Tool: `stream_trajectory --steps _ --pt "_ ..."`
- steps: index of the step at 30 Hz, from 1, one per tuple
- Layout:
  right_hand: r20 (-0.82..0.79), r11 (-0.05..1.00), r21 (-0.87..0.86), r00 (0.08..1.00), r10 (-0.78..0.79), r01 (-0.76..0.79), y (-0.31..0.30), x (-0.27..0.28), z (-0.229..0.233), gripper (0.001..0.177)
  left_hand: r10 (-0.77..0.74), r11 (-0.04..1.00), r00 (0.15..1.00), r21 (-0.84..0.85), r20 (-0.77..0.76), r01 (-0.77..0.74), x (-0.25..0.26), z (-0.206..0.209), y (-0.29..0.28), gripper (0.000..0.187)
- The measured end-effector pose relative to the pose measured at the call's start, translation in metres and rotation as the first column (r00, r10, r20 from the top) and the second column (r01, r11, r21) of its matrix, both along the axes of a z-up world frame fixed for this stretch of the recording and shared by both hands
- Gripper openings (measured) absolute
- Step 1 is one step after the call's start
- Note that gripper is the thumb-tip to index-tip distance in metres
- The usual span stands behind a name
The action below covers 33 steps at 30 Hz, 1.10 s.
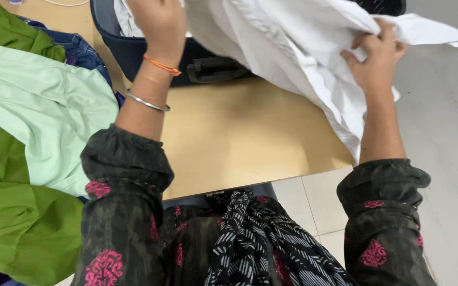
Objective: The person folds items of clothing including a pink pair of shorts, a red top, a white t-shirt, and a green top by hand, placing each folded item into an open suitcase on a table.
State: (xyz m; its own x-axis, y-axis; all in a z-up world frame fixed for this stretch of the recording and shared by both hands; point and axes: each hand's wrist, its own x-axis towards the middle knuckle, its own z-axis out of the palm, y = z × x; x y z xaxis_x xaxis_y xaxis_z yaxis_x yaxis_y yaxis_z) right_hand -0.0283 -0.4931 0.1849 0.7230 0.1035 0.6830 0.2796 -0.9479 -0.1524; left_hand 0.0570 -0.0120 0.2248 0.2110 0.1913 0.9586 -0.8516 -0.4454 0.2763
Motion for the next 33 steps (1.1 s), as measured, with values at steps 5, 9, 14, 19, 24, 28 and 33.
stream_trajectory --steps 5,9,14,19,24,28,33 --pt "-0.164 0.995 0.039 0.982 0.095 -0.09 0.067 0.017 -0.028 0.044 -0.086 0.979 0.983 -0.197 -0.161 0.054 -0.018 -0.016 0.071 0.029" --pt "-0.218 0.98 0.196 0.973 0.081 -0.037 0.089 0.021 -0.035 0.066 -0.221 0.967 0.941 -0.178 -0.255 0.179 -0.047 -0.024 0.088 0.021" --pt "-0.091 0.898 0.362 0.949 0.302 -0.251 0.077 0.022 -0.038 0.063 -0.27 0.956 0.93 -0.188 -0.251 0.226 -0.048 -0.028 0.094 0.02" --pt "-0.062 0.889 0.312 0.927 0.371 -0.335 0.047 0.002 -0.042 0.017 -0.271 0.956 0.922 -0.19 -0.278 0.223 -0.033 -0.033 0.097 0.02" --pt "0.424 0.991 0.076 0.903 0.065 -0.107 0.063 -0.068 -0.059 0.024 -0.214 0.968 0.928 -0.194 -0.304 0.159 -0.027 -0.028 0.096 0.022" --pt "0.148 0.986 -0.063 0.976 0.162 -0.154 0.122 -0.122 -0.081 0.021 -0.338 0.914 0.853 -0.353 -0.397 0.199 -0.025 -0.018 0.092 0.022" --pt "0.083 0.991 -0.129 0.995 0.051 -0.04 0.171 -0.136 -0.096 0.056 -0.39 0.897 0.878 -0.328 -0.278 0.295 -0.021 -0.027 0.09 0.022"
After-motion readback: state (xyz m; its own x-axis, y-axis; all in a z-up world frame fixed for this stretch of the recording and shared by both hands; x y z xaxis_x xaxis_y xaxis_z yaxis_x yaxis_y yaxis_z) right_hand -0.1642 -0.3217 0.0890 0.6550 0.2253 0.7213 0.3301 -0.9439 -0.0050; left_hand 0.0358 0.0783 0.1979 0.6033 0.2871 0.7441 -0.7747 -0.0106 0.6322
